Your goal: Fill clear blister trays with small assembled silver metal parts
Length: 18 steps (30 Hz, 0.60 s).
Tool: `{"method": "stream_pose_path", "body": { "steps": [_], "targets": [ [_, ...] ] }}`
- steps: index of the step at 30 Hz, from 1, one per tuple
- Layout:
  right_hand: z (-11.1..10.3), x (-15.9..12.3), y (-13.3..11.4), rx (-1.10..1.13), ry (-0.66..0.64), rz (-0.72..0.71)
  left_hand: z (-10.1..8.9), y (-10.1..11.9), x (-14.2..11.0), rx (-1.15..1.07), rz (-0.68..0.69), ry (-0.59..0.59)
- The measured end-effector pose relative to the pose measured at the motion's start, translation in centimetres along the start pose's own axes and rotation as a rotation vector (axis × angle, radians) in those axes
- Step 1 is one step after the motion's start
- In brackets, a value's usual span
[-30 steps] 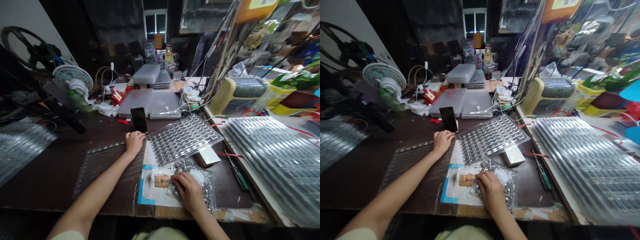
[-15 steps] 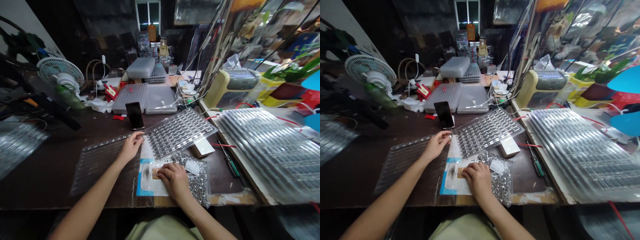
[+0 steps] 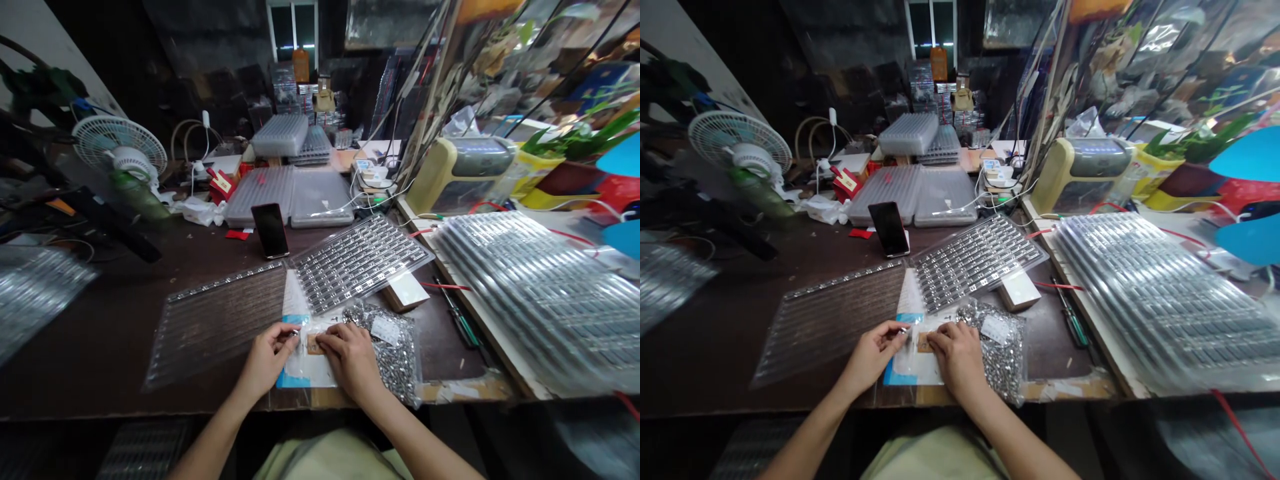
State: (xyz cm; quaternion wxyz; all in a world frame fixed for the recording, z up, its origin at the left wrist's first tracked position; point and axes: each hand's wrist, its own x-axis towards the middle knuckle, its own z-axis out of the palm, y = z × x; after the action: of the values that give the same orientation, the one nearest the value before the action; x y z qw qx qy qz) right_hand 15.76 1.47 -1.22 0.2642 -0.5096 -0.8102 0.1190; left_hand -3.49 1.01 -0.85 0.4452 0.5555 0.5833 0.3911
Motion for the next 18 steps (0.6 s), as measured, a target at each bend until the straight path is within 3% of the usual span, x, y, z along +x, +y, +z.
{"method": "stream_pose_path", "body": {
  "steps": [5, 12, 18],
  "targets": [
    [-0.6, 0.1, 0.8, -0.086, 0.009, -0.003, 0.6, 0.5, -0.2, 0.107, 0.129, -0.004],
    [-2.3, -1.1, 3.7, -0.368, -0.034, -0.132, 1.9, 0.3, -0.1, 0.286, 0.242, 0.067],
    [-1.5, -1.0, 3.9, -0.286, 0.036, -0.044, 2.8, 0.4, 0.2, 0.315, 0.287, 0.063]
  ]
}}
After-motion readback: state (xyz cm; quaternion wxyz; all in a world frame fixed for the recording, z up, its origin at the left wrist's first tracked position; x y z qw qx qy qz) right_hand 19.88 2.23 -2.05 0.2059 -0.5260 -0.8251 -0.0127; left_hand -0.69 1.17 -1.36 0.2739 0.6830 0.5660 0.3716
